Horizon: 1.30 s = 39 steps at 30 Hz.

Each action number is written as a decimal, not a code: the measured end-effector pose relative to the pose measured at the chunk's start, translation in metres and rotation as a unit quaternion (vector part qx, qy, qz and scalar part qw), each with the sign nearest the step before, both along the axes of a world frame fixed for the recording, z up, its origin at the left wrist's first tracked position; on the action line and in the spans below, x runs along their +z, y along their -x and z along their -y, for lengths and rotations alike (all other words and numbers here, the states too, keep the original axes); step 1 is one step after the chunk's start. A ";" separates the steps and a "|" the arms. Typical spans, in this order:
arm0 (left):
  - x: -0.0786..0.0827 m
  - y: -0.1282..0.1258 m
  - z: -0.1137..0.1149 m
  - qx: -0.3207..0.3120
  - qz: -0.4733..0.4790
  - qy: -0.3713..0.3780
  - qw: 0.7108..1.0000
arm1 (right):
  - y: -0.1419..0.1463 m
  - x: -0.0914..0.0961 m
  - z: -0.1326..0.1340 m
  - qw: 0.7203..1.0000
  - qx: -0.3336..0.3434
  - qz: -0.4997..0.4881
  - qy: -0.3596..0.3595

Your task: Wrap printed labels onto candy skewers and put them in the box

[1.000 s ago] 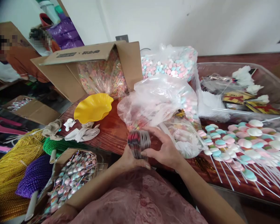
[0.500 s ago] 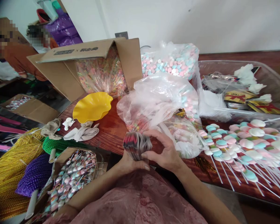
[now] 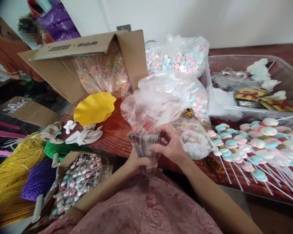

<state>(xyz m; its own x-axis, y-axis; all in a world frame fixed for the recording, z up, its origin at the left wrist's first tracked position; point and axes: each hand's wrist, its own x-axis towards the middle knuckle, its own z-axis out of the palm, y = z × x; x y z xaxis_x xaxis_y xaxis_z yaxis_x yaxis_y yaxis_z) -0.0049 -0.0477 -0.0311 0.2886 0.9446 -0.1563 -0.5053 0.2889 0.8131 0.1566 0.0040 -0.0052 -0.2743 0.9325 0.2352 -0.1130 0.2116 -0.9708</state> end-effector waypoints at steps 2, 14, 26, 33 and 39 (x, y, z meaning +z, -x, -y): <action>0.004 -0.001 -0.003 -0.006 0.042 0.051 0.998 | 0.005 -0.002 -0.010 0.999 -0.018 -0.025 0.026; 0.013 0.002 -0.024 -0.026 0.098 0.172 0.980 | 0.012 0.015 -0.031 0.949 0.001 -0.198 0.244; 0.014 -0.004 -0.014 -0.059 0.065 0.128 0.988 | -0.004 -0.001 -0.020 0.957 0.026 -0.158 0.244; 0.011 -0.001 -0.011 -0.121 0.076 0.110 0.984 | -0.001 0.007 -0.031 0.996 0.019 -0.017 0.089; 0.013 -0.001 -0.017 0.055 0.062 0.140 0.987 | -0.004 0.003 -0.009 0.980 -0.058 0.178 -0.064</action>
